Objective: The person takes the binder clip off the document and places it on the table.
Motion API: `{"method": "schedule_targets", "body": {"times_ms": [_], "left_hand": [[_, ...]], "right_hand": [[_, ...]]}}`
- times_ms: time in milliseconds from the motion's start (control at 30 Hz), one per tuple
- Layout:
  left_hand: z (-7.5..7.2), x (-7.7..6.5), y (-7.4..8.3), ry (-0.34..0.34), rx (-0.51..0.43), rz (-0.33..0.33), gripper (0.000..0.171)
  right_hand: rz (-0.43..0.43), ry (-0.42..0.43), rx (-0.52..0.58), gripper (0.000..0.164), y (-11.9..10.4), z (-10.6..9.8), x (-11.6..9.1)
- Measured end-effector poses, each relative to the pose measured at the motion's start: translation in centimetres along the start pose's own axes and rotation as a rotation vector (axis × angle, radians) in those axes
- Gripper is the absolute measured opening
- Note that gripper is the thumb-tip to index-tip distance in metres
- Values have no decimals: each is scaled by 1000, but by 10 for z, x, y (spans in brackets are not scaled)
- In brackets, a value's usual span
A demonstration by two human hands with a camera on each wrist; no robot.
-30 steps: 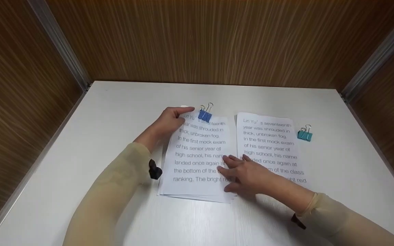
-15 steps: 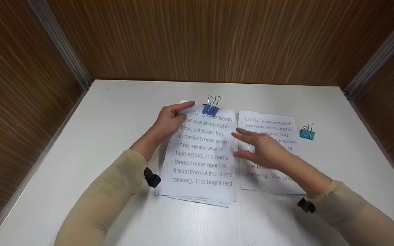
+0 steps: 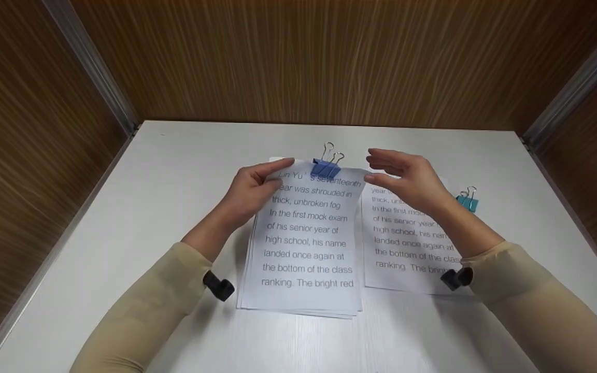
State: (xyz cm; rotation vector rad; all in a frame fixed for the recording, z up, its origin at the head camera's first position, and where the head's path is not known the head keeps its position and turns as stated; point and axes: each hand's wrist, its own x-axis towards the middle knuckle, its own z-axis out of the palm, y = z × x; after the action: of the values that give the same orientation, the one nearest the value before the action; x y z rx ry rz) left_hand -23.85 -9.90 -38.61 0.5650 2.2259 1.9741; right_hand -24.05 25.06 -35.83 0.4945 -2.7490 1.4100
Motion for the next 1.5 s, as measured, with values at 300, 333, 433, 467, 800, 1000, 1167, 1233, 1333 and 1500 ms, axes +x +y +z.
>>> {"method": "schedule_targets", "body": {"times_ms": [300, 333, 433, 467, 800, 1000, 1167, 1233, 1333, 1500], "left_hand": [[5, -9, 8, -48, -37, -1, 46], [5, -10, 8, -51, -41, -2, 46], [5, -11, 9, -57, -54, -1, 46], [5, -12, 9, -60, -58, 0, 46], [6, -14, 7, -73, -81, 5, 45], [6, -14, 5, -88, -100, 6, 46], [6, -14, 4, -98, -99, 15, 45], [6, -14, 3, -93, -99, 12, 45], [5, -14, 1, -80, -104, 5, 45], [4, -12, -4, -66, -122, -9, 47]], "right_hand": [[-71, -108, 138, 65, -10, -2, 17], [-80, -126, 159, 65, -11, -1, 18], [-99, -175, 226, 65, -14, 2, 22], [-104, -188, 247, 65, -15, 4, 24], [-94, -232, 333, 61, -22, 14, 26], [-87, -239, 363, 53, -25, 17, 24], [-97, -213, 362, 46, -27, 19, 22], [-102, -193, 347, 44, -29, 20, 21], [-118, -148, 320, 43, -33, 20, 19], [-161, -26, 282, 40, -38, 13, 16]]}}
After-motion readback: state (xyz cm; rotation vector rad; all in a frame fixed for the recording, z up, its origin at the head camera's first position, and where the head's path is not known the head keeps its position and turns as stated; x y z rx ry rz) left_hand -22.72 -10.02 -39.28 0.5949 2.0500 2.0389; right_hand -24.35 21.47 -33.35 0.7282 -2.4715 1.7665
